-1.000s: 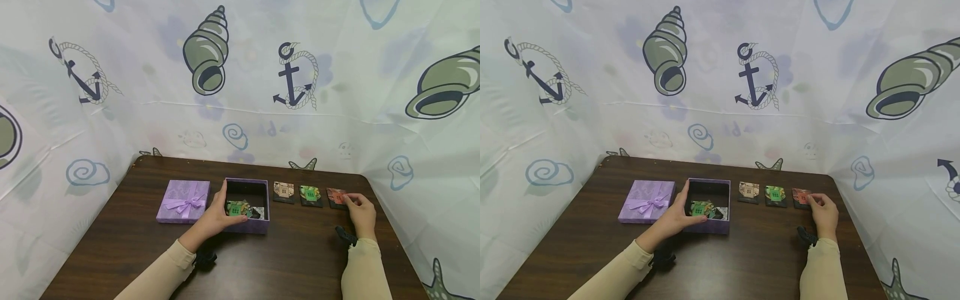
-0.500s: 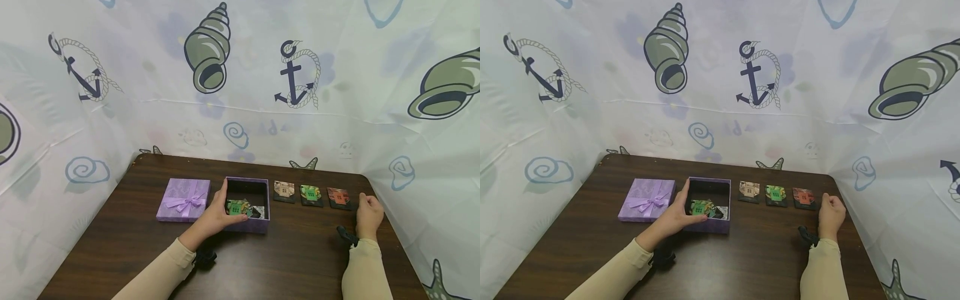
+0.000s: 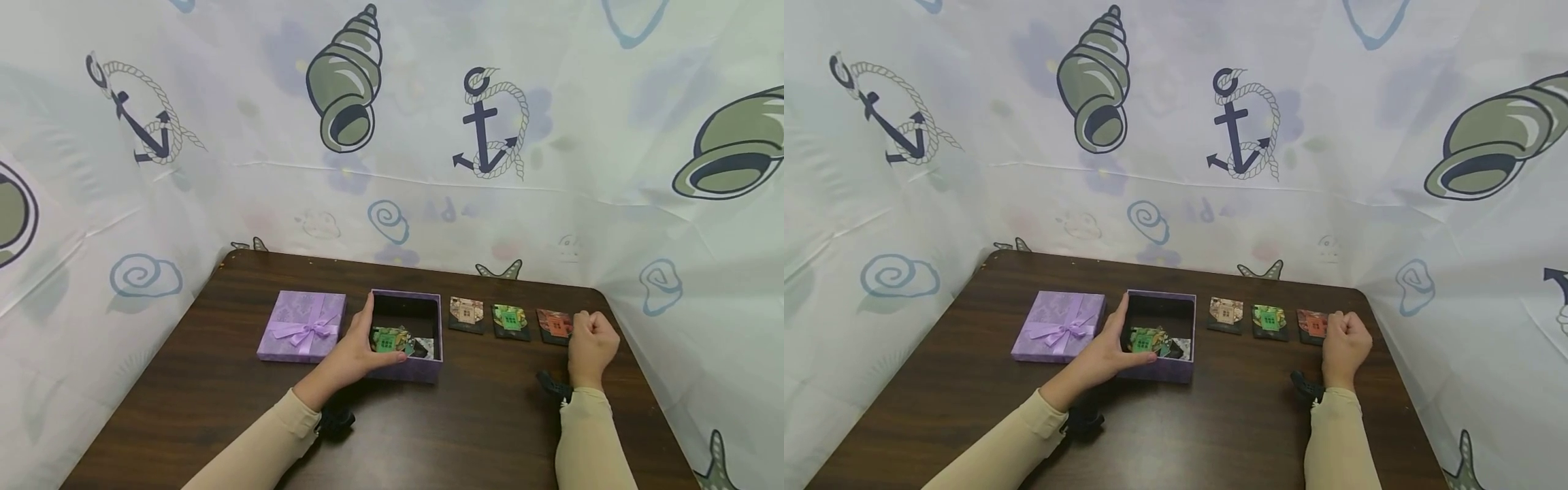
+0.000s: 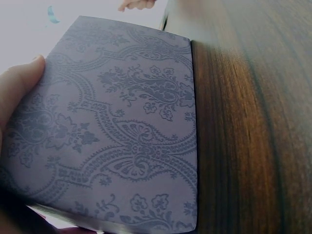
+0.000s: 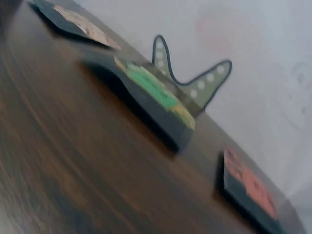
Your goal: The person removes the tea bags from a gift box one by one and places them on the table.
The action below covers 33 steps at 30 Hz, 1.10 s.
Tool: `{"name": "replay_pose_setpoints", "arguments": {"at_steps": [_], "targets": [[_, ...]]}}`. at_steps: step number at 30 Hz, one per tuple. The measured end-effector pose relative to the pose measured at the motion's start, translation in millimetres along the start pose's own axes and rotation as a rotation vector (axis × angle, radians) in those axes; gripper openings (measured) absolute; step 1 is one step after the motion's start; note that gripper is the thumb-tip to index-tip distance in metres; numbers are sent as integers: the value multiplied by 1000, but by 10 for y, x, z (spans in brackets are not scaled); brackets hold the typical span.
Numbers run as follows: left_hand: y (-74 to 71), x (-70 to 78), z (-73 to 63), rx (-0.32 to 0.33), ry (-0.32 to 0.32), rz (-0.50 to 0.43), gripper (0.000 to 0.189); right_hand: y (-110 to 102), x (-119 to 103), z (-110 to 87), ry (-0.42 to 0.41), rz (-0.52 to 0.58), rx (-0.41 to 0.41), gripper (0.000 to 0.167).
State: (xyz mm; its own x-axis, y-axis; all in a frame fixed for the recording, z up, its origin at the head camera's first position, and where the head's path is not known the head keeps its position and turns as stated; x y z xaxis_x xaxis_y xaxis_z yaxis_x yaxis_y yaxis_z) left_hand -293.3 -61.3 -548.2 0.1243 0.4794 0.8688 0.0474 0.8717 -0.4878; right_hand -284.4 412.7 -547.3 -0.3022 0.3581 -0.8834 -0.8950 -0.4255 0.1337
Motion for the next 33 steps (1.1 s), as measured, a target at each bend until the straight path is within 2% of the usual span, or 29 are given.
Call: {"name": "replay_pose_setpoints", "arguments": {"at_steps": [6, 13, 15, 17, 21, 24, 33], "targets": [[34, 9, -8, -11, 2, 8, 144, 82, -292, -55, -108, -9, 3, 42], [28, 1, -15, -3, 1, 5, 144, 242, -1007, -194, -249, 26, -68, 44], [31, -10, -17, -2, 3, 7, 144, 283, -1149, -217, -253, 17, -106, 43], [30, -19, -17, 2, 2, 9, 144, 325, -1261, -240, -235, -11, -168, 40], [9, -7, -8, 5, 8, 17, 143, 405, -1469, -306, -145, -61, -297, 31], [-8, 7, -6, -2, 7, 14, 143, 462, -1642, -378, -123, -95, -390, 26], [-17, 6, 0, 5, 17, 14, 143, 833, -2009, -688, -150, -221, -949, 20]]}}
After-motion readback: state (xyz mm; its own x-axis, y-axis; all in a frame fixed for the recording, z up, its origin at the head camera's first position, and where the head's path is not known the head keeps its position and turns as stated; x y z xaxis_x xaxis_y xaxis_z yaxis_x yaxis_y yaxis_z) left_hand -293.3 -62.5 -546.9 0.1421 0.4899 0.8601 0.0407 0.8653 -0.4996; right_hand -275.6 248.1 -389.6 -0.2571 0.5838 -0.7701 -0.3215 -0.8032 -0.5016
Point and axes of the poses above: each hand's wrist, its own z-axis towards the middle knuckle, its own y-axis out of the palm, x = y × z, the point moved 4 cm from there along z, towards the middle knuckle, and after that the axes turned 15 degrees about x, right-handed, at the moved point
